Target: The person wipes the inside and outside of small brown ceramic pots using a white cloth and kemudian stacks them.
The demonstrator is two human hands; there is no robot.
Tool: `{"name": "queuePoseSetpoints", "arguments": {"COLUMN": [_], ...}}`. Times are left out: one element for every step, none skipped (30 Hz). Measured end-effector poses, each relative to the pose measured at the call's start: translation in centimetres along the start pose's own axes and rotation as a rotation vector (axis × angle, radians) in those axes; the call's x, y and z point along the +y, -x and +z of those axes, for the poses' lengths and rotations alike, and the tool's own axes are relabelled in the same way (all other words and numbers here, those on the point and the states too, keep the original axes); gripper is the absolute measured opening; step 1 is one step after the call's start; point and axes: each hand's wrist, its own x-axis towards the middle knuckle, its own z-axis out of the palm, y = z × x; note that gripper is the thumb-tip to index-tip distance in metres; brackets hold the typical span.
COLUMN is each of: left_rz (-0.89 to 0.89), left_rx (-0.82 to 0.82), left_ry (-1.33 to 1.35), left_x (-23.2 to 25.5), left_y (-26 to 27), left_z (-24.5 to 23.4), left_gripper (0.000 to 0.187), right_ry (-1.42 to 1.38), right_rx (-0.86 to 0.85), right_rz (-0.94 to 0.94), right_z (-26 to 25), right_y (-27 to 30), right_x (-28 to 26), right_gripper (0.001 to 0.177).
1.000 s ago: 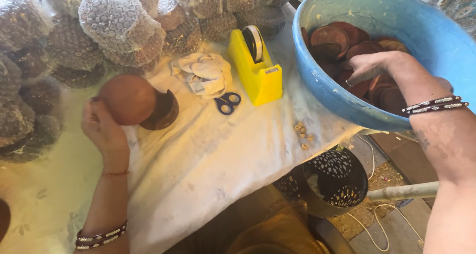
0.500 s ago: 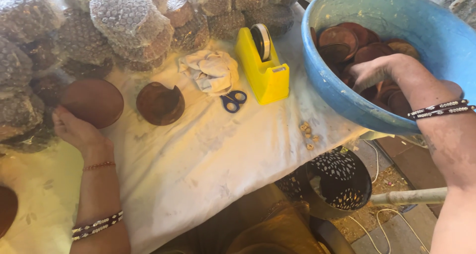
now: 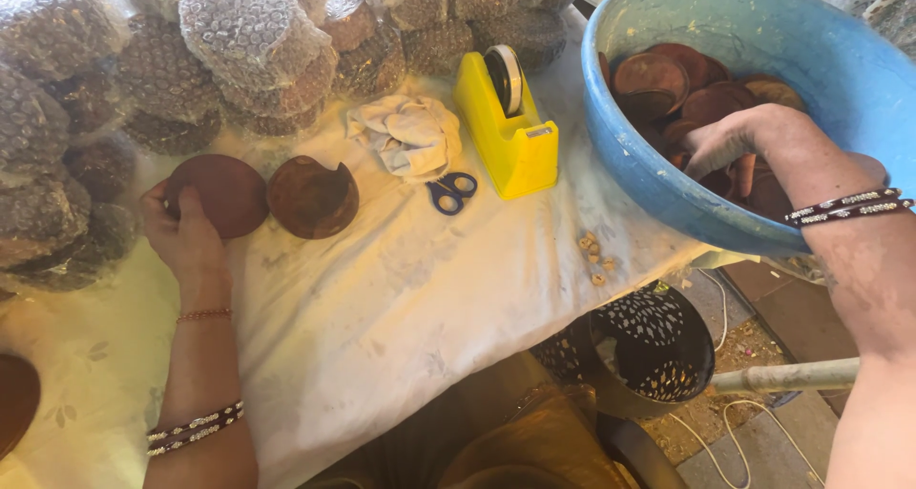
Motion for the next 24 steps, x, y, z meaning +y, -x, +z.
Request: {"name": "queuePoseSetpoints", "arguments": {"left_rz": [0.004,0.008,0.009,0.021,0.031,0.031,0.021,0.012,0.012,0.048,0.081,0.080,0.060,0.040,0.038,0.046,0.057,0.057,0.056,0.056,0.056,0.049,0.042,0.042], "left_rx": [-0.009,-0.018,-0.018,-0.023,-0.028,-0.028,-0.022,-0.016,-0.014,-0.018,-0.024,-0.023,-0.036,-0.048,-0.049,-0.058,-0.067,-0.068,-0.075,-0.082,-0.084,-0.078,-0.070,-0.070], "left_ry": [-0.005,-0.011,-0.010,-0.022,-0.034,-0.033,-0.047,-0.061,-0.060,-0.123,-0.189,-0.190,-0.153,-0.117,-0.119,-0.138,-0.155,-0.156,-0.146,-0.135,-0.133,-0.157,-0.182,-0.181], "left_x": [0.1,0.2,0.2,0.1,0.0,0.2,0.4,0.6,0.4,0.2,-0.1,0.0,0.1,0.2,0.2,0.2,0.2,0.5,0.7,1.0,1.1,1.2,1.4,0.9], "left_y": [0.0,0.0,0.0,-0.1,0.0,0.0,0.1,0.2,0.1,0.0,0.1,0.1,0.2,0.2,0.2,0.3,0.3,0.3,0.5,0.6,0.6,0.6,0.6,0.5], "left_z": [0.1,0.1,0.2,0.2,0.2,0.3,0.4,0.5,0.5,0.5,0.4,0.4,0.6,0.7,0.6,0.6,0.6,0.5,0.6,0.7,0.8,0.9,0.9,0.9], "left_gripper": [0.019,0.020,0.020,0.020,0.021,0.021,0.020,0.019,0.019,0.019,0.019,0.019,0.020,0.021,0.021,0.022,0.022,0.022,0.023,0.023,0.023,0.023,0.024,0.024], "right_ry": [-0.007,-0.015,-0.016,-0.013,-0.009,-0.010,-0.019,-0.027,-0.025,-0.051,-0.077,-0.075,-0.073,-0.071,-0.070,-0.070,-0.070,-0.071,-0.101,-0.131,-0.132,-0.145,-0.156,-0.156], "right_rx": [-0.004,-0.008,-0.007,-0.030,-0.055,-0.055,-0.091,-0.126,-0.124,-0.117,-0.115,-0.115,-0.082,-0.048,-0.051,-0.023,0.007,0.005,0.012,0.018,0.018,0.059,0.100,0.101], "right_rz": [0.033,0.066,0.066,0.100,0.135,0.136,0.115,0.093,0.093,0.063,0.033,0.033,0.029,0.025,0.026,0.034,0.042,0.042,-0.009,-0.060,-0.058,-0.151,-0.245,-0.244], "right_z": [0.0,0.0,0.0,0.0,0.0,0.2,0.4,0.6,0.6,0.6,0.8,1.0,1.1,1.1,1.1,1.1,1.0,1.0,1.0,1.0,0.7,0.4,0.1,-0.5], "right_y": [0.2,0.3,0.1,-0.1,-0.3,-1.1,-1.8,-2.5,-2.2,-2.0,-1.8,-1.0,-0.2,0.7,0.8,1.0,1.1,1.5,2.0,2.4,3.7,5.0,6.3,6.9], "right_x": [0.0,0.1,0.5,0.9,1.4,2.3,3.3,4.2,4.2,4.1,4.1,3.6,3.2,2.8,3.0,3.2,3.4,3.4,3.5,3.6,3.3,2.9,2.5,2.7], "right_gripper": [0.083,0.082,0.082,0.078,0.076,0.076,0.077,0.078,0.078,0.080,0.081,0.081,0.082,0.084,0.084,0.085,0.088,0.088,0.086,0.084,0.084,0.077,0.070,0.070]}}
